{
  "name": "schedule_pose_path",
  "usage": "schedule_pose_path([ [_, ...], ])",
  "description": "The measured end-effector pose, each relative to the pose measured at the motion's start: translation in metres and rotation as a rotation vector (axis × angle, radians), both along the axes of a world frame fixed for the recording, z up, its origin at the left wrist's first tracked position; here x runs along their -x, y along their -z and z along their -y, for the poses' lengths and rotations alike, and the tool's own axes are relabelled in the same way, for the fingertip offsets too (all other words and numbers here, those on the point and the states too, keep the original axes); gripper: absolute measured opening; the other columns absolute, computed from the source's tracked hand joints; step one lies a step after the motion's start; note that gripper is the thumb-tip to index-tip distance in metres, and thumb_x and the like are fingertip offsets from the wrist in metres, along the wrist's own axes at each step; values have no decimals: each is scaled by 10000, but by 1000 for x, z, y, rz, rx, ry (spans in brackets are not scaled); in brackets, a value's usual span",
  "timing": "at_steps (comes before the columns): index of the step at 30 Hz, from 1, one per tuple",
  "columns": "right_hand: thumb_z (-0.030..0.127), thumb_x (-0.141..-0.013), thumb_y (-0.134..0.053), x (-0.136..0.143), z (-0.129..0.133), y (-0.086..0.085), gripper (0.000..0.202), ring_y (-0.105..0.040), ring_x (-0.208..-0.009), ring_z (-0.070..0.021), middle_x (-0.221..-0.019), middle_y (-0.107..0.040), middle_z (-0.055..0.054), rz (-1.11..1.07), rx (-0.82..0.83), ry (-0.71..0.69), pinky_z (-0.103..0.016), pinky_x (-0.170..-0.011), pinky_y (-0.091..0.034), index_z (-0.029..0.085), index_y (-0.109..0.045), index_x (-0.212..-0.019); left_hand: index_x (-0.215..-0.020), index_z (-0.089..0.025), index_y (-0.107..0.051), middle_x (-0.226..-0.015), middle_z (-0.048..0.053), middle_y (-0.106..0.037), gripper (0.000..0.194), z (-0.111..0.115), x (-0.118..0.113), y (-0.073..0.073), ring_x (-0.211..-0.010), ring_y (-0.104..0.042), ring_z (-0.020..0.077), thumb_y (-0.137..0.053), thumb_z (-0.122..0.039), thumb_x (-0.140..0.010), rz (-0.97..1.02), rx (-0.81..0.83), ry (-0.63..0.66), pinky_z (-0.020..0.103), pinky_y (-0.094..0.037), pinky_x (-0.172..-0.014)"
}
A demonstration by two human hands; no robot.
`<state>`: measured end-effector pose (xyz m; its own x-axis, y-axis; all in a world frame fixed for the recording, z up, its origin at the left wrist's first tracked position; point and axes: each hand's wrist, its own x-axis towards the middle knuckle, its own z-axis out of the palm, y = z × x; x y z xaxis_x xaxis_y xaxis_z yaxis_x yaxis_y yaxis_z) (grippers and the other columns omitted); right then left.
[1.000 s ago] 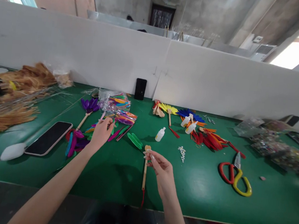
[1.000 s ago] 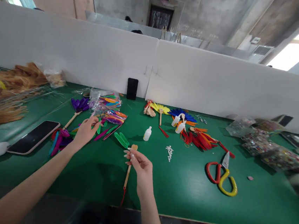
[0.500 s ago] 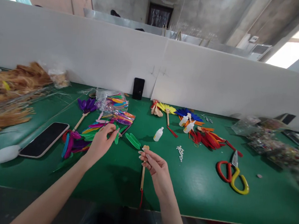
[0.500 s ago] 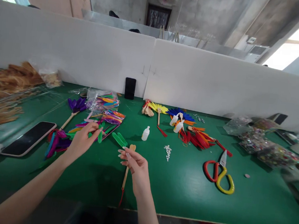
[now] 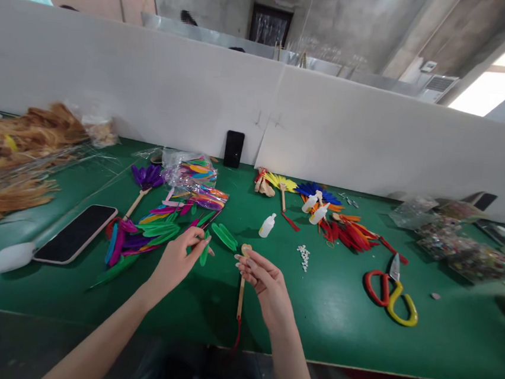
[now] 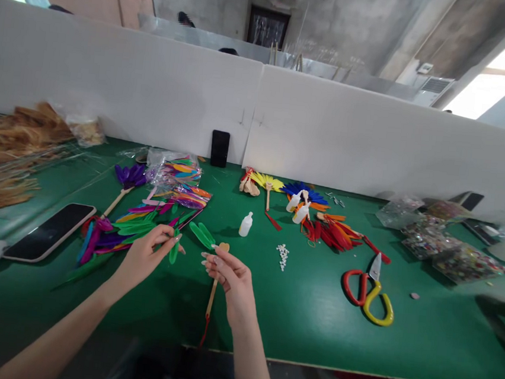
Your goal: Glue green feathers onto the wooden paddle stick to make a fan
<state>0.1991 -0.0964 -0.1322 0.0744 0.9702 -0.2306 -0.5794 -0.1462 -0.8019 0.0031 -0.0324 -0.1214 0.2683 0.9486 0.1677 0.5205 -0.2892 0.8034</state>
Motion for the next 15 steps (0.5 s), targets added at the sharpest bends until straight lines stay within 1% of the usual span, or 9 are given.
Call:
schedule_pose_path([
  [3, 278, -668, -776, 0, 0, 0, 291, -696, -796, -175, -901, -747, -80, -1, -8, -13, -253, -701, -537, 180, -738, -939, -848, -244, -443, -724, -21, -702, 215, 3, 2, 3, -467, -545, 137, -429, -454, -888, -17, 47, 8, 232, -344, -457],
  [7, 297, -668, -780, 0, 2, 0, 341, -694, -819, -193, -937, -741, -95, 17, -25, -20, -293, -730, -536, 180, -724, -984, -874, -248, -466, -717, -19, -709, 221, 6, 1, 6, -509, -593, 164, -443, -468, -875, -24, 57, -6, 250, -361, -475],
  [12, 321, -676, -779, -1, 4, 0, 344, -691, -856, -191, -977, -733, -94, 43, -24, -24, -282, -744, -531, 197, -720, -991, -978, -242, -514, -751, 0, -717, 235, 6, -3, 7, -724, -667, 209, -469, -443, -863, 36, 84, 22, 253, -411, -538],
  [15, 354, -695, -761, -11, 18, 0, 313, -683, -902, -219, -984, -731, -98, 122, -35, -20, -307, -767, -535, 204, -728, -968, -1034, -235, -545, -788, 13, -719, 258, 5, -1, 7, -800, -659, 211, -461, -412, -867, 39, 54, 27, 261, -446, -611],
])
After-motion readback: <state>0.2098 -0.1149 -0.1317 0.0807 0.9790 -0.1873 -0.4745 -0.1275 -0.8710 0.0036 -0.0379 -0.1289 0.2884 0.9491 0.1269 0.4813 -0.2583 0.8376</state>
